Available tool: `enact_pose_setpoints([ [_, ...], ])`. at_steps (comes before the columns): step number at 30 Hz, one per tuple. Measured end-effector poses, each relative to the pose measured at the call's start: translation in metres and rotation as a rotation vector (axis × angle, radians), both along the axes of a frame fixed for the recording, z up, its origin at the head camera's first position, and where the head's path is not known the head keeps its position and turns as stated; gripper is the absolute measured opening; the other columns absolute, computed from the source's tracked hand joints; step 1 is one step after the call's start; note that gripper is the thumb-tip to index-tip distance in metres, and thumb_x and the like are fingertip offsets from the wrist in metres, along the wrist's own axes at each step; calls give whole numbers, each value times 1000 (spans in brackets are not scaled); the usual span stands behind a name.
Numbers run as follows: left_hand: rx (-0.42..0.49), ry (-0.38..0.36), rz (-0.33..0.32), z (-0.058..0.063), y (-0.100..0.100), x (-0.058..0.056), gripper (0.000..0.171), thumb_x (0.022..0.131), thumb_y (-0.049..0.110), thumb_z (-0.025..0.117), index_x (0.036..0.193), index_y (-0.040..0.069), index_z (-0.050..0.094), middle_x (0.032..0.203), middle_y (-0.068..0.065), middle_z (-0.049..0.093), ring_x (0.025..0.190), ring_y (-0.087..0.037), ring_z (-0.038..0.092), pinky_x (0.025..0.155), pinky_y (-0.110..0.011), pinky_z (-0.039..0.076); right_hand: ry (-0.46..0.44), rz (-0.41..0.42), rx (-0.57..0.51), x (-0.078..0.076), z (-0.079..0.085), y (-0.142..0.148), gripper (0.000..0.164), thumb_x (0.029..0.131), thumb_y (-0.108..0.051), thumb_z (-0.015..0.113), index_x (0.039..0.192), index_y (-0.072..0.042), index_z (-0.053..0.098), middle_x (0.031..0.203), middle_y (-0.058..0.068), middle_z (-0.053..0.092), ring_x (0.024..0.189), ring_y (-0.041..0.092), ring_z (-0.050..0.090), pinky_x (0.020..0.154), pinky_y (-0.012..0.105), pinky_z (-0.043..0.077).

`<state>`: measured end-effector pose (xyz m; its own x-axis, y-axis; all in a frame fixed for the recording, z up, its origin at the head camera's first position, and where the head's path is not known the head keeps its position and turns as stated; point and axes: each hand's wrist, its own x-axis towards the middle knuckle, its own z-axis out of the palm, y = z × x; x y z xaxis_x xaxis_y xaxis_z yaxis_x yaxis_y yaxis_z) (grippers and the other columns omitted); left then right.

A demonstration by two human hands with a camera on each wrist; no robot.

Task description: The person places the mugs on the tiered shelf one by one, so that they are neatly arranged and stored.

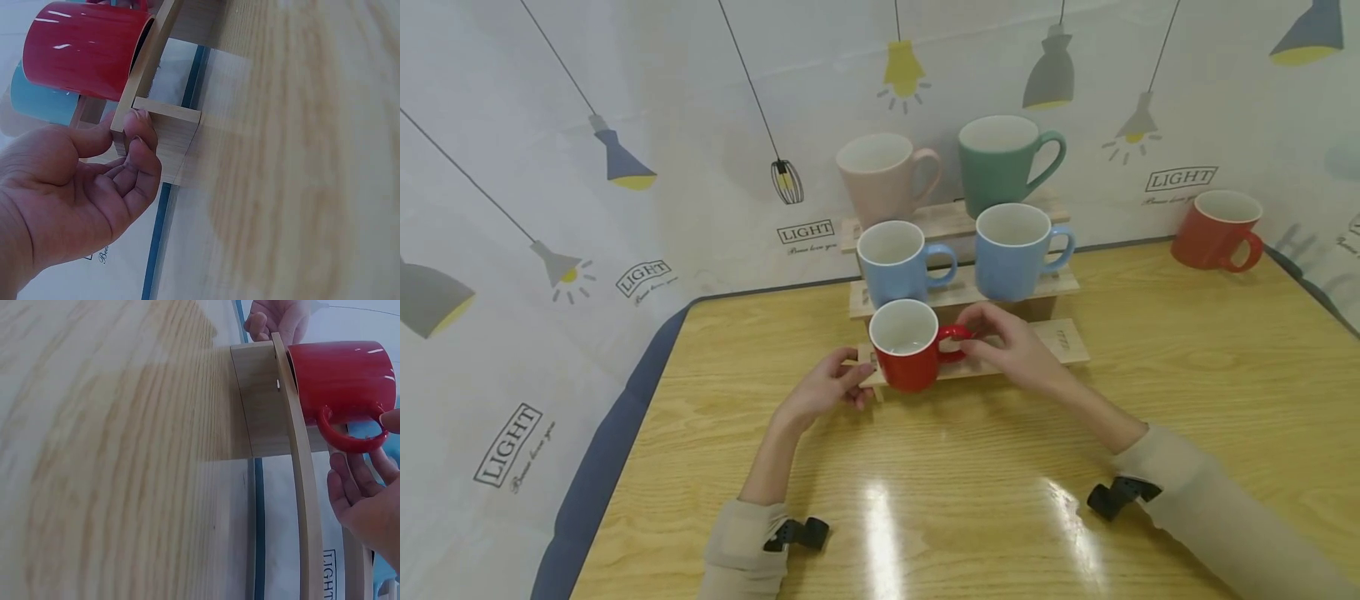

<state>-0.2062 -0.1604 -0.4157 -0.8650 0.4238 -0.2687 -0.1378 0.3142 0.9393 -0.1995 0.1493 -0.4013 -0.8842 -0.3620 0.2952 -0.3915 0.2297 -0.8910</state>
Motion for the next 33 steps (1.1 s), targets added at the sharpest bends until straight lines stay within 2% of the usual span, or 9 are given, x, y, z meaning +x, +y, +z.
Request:
enact_pose_setpoints([
  [13, 13, 2, -3, -1, 1, -1, 38, 108, 16, 52, 134, -7, 36, 85, -16, 66, 68, -16, 60, 70, -28, 52, 84, -20, -27, 1, -5, 36, 18, 94, 6, 63, 112, 8, 59, 107, 21, 66, 99, 15, 62, 88, 19, 49],
  [20, 9, 2, -3, 0, 1, -1, 37, 108, 16, 51, 133, -6, 36, 87, -18, 66, 68, -17, 60, 71, -28, 52, 56, -37, -16, 3, -6, 63, 20, 96, 5, 61, 116, 9, 57, 111, 22, 63, 100, 13, 60, 89, 17, 47],
  [25, 8, 8, -4, 0, 1, -1, 37, 108, 16, 52, 133, -6, 36, 84, -14, 66, 67, -17, 60, 70, -29, 52, 48, -69, 9, 4, -4, 86, 21, 99, 4, 57, 119, 9, 55, 113, 20, 61, 102, 12, 60, 88, 15, 47],
  [28, 3, 10, -5, 0, 1, -1, 39, 108, 17, 52, 134, -7, 35, 82, -12, 66, 67, -16, 60, 71, -29, 52, 58, -103, 23, 3, -5, 102, 21, 101, 3, 55, 121, 9, 55, 114, 17, 61, 103, 13, 61, 88, 15, 47],
  [33, 1, 3, -4, 0, 1, 0, 42, 107, 18, 53, 136, -7, 35, 83, -12, 65, 68, -17, 60, 72, -29, 52, 66, -220, 50, 0, -7, 131, 22, 101, 2, 55, 122, 9, 55, 114, -1, 63, 103, 4, 59, 87, 12, 46],
])
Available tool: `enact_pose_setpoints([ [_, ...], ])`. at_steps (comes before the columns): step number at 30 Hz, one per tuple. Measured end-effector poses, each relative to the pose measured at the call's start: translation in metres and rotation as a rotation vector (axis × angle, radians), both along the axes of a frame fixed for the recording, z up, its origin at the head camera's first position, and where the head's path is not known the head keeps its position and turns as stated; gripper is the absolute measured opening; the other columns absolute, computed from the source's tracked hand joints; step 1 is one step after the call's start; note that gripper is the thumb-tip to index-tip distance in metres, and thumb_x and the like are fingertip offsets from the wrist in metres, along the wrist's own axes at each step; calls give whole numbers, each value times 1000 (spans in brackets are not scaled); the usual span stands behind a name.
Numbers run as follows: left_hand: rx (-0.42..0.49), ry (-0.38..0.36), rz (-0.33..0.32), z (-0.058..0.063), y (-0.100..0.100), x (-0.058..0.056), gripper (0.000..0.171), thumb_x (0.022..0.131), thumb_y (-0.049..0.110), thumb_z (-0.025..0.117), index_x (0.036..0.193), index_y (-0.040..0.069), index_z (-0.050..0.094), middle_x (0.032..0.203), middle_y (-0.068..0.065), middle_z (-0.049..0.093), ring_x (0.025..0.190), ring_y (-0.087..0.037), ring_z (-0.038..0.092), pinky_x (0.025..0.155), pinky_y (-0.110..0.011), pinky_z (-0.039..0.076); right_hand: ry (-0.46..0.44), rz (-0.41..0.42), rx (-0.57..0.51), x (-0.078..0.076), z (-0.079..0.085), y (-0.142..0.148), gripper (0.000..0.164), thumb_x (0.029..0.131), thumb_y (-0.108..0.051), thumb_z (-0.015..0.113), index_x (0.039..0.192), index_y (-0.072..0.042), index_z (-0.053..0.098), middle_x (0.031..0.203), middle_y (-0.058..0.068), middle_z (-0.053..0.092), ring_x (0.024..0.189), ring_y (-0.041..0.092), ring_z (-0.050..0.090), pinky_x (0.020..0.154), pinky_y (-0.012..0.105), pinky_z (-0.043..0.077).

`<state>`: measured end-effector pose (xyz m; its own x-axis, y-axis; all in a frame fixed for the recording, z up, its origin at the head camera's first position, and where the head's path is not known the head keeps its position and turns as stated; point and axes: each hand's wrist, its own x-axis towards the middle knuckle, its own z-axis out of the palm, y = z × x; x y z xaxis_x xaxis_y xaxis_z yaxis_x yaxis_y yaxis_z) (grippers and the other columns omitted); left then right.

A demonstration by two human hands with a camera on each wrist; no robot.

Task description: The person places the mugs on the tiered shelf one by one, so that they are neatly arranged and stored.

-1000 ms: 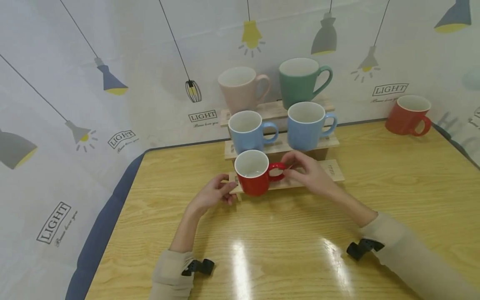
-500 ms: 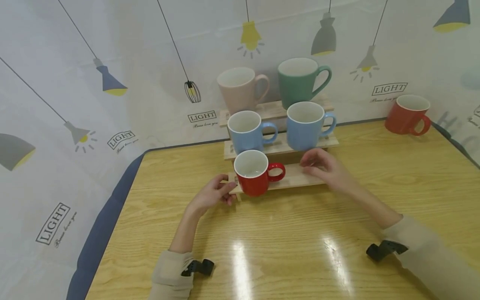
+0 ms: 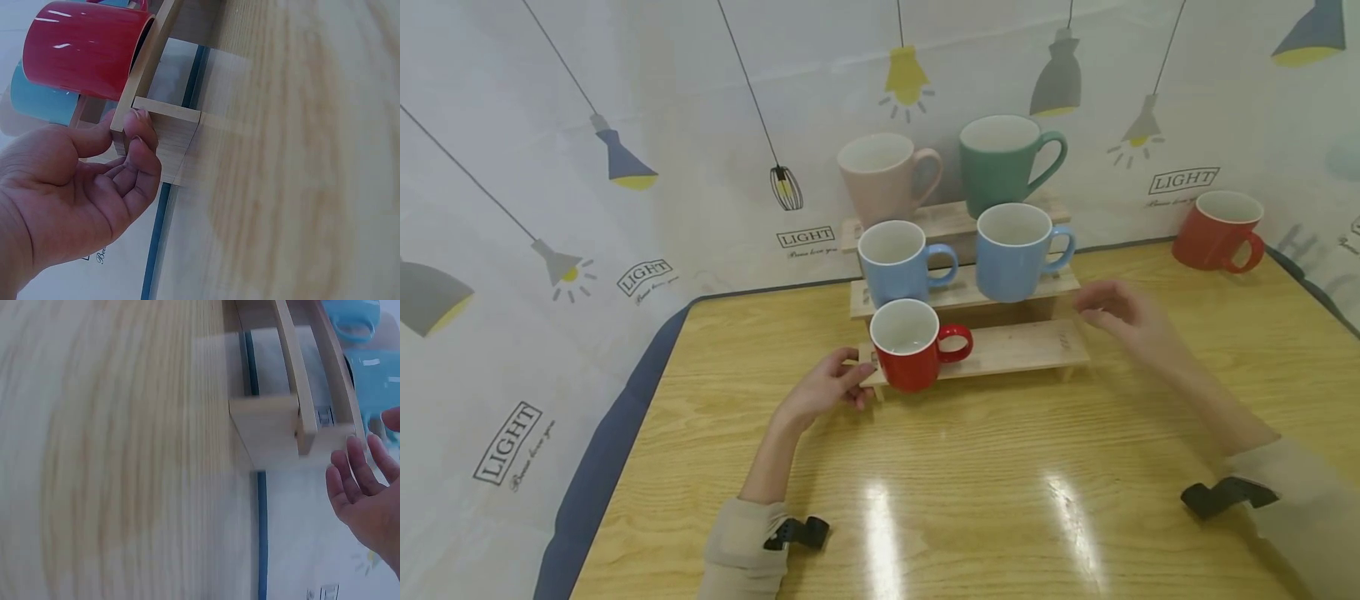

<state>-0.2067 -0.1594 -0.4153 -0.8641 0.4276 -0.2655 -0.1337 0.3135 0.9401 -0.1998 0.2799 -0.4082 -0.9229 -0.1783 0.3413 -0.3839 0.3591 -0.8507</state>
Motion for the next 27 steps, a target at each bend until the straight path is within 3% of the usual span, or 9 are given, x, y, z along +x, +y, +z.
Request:
enact_pose_setpoints([
  [6, 11, -5, 6, 0, -1, -1, 39, 108, 17, 52, 134, -7, 35, 83, -12, 65, 68, -16, 60, 71, -30, 52, -1, -127, 8, -5, -4, 36, 22, 101, -1, 58, 121, 6, 54, 109, -15, 62, 102, -3, 58, 85, 9, 43],
  [13, 28, -11, 6, -2, -3, -1, 41, 108, 16, 51, 135, -9, 33, 85, -14, 65, 68, -16, 59, 70, -29, 52, -47, -287, 68, -11, -6, 78, 22, 104, -16, 59, 121, -2, 55, 105, -25, 57, 99, -9, 53, 82, 6, 37],
  [17, 28, -6, 1, -2, -3, -1, 40, 108, 16, 51, 135, -9, 33, 85, -14, 65, 67, -16, 59, 70, -29, 52, -54, -358, 43, -16, -9, 103, 18, 103, -17, 59, 117, -7, 58, 101, -27, 57, 95, -10, 52, 80, 5, 36],
  [21, 26, -7, 2, 0, -3, -1, 38, 108, 16, 51, 133, -8, 34, 84, -13, 65, 67, -16, 59, 70, -29, 52, -121, -450, -1, -21, -12, 125, 10, 103, -21, 57, 113, -20, 57, 102, -23, 51, 92, -7, 48, 76, 8, 36],
  [27, 24, -14, 5, 1, -2, 0, 37, 108, 16, 51, 133, -6, 35, 85, -13, 65, 68, -16, 60, 70, -29, 52, -213, -690, -9, -31, -17, 147, 11, 99, -34, 57, 106, -37, 49, 100, -21, 45, 88, -9, 42, 78, 13, 36],
])
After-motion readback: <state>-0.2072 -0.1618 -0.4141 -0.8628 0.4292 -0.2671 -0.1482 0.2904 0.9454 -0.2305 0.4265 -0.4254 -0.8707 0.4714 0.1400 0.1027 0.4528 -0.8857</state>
